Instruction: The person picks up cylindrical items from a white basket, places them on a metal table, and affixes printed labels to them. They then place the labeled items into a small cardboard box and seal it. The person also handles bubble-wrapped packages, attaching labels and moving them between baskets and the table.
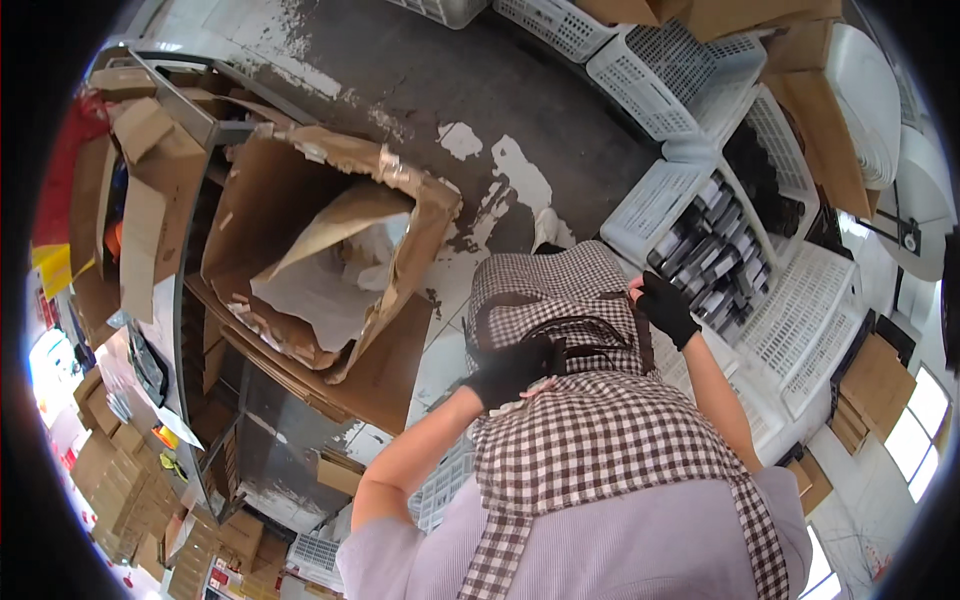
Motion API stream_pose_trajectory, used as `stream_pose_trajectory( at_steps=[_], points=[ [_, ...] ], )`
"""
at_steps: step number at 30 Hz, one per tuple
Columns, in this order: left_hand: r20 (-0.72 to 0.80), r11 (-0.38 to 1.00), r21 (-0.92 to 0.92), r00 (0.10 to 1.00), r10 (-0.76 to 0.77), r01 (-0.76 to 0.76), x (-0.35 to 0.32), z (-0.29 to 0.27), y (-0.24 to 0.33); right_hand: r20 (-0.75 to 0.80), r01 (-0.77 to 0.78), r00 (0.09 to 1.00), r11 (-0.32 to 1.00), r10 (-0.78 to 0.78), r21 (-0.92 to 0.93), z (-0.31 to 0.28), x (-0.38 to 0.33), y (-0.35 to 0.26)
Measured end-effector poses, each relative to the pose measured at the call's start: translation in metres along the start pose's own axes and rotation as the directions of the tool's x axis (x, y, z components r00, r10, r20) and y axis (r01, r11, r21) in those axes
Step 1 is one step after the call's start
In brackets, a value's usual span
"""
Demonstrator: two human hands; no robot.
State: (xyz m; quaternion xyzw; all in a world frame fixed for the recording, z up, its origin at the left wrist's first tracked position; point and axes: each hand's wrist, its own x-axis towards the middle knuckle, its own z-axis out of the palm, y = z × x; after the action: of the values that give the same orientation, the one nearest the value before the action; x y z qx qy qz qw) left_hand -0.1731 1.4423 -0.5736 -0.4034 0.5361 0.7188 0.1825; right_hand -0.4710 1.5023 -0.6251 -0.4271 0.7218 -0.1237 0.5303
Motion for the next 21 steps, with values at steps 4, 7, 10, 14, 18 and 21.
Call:
stream_pose_trajectory(
  at_steps=[4,7,10,14,18,21],
  points=[
    [-0.016,0.87,0.207,0.887,0.461,-0.448,0.093,-0.007,0.028,0.103,0.198,0.977,0.975,-0.188,-0.098,-0.027,0.072,-0.011],
    [0.03,0.639,0.56,0.783,0.621,-0.528,0.186,-0.021,0.032,0.251,0.347,0.927,0.891,-0.279,-0.293,-0.037,0.135,-0.041],
    [-0.102,0.669,0.578,0.772,0.627,-0.467,0.242,-0.056,0.047,0.357,0.417,0.889,0.827,-0.286,-0.377,-0.053,0.202,-0.064],
    [-0.077,0.745,0.612,0.918,0.389,-0.264,0.212,-0.163,0.064,0.427,0.498,0.852,0.722,-0.304,-0.48,-0.063,0.269,-0.121],
    [-0.164,0.837,0.543,0.968,0.188,-0.07,0.168,-0.233,0.056,0.472,0.476,0.836,0.795,-0.278,-0.376,-0.068,0.312,-0.141],
    [-0.235,0.915,0.402,0.968,0.083,0.019,0.149,-0.243,0.04,0.529,0.474,0.812,0.806,-0.244,-0.355,-0.061,0.356,-0.135]
  ],
)
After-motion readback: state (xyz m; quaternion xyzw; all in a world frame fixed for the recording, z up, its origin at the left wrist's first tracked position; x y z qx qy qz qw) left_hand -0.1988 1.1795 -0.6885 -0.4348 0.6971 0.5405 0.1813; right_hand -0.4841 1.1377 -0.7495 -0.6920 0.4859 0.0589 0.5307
